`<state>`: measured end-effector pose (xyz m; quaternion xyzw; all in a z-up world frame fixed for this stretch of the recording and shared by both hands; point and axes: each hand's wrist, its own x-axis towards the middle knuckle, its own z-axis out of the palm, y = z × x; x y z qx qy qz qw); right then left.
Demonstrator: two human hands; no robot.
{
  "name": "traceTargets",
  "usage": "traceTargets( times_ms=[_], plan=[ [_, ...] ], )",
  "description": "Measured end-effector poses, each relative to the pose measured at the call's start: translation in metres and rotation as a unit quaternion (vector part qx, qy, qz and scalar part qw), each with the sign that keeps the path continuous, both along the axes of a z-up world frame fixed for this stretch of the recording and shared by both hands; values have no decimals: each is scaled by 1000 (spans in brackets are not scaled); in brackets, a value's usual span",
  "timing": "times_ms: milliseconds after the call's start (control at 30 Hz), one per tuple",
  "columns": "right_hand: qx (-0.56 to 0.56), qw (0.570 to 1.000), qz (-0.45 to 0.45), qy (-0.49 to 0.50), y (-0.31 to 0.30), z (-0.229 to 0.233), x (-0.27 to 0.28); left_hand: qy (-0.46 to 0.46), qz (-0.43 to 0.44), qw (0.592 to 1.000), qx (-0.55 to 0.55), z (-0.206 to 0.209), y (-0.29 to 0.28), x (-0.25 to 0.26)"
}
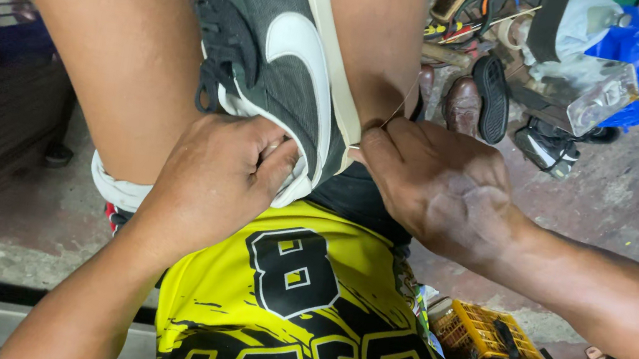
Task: The person sits on the floor and sews the sole of a black and white Nike sneaker using a needle and white thread. They repeatedly push the needle through the shoe's edge and pull the thread to secure the sole, finishing by inspecting the stitched area.
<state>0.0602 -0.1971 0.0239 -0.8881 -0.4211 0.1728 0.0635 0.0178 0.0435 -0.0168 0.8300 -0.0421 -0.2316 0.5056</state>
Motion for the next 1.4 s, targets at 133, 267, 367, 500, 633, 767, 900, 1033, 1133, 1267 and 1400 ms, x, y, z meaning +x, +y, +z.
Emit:
traceTargets(
  times_ms=[133,267,367,500,633,767,900,1033,1133,1267,1400],
  plan=[
    [-36,993,6,-108,-12,-12,-1,-7,9,1000,-22,-10,2,-6],
    [-43,974,-1,-222,-29,-28,6,-61,23,997,-28,-24,2,-13],
    [79,994,-58,-46,-43,-30,8,-42,88,994,-53,-31,2,-23],
    [61,994,-83,-21,-56,-20,18,29,187,967,-173,-34,2,-36],
    [44,993,-107,-7,-49,-13,11,14,242,942,-233,-25,3,-55],
    [51,993,-104,26,-35,-17,-6,-88,232,959,-139,-14,-2,-68],
    [128,987,-99,19,-25,-16,-10,-164,213,963,1,0,-4,-72],
    [134,985,-106,30,-15,-15,-11,-221,180,952,112,13,-5,-70],
    [136,985,-99,37,-8,-17,-13,-333,111,926,141,16,-8,-63],
    [171,981,-83,47,-3,-17,-17,-343,39,918,194,15,-17,-57],
    [133,986,-74,73,2,-18,-16,-290,74,951,81,6,-17,-55]
  ],
)
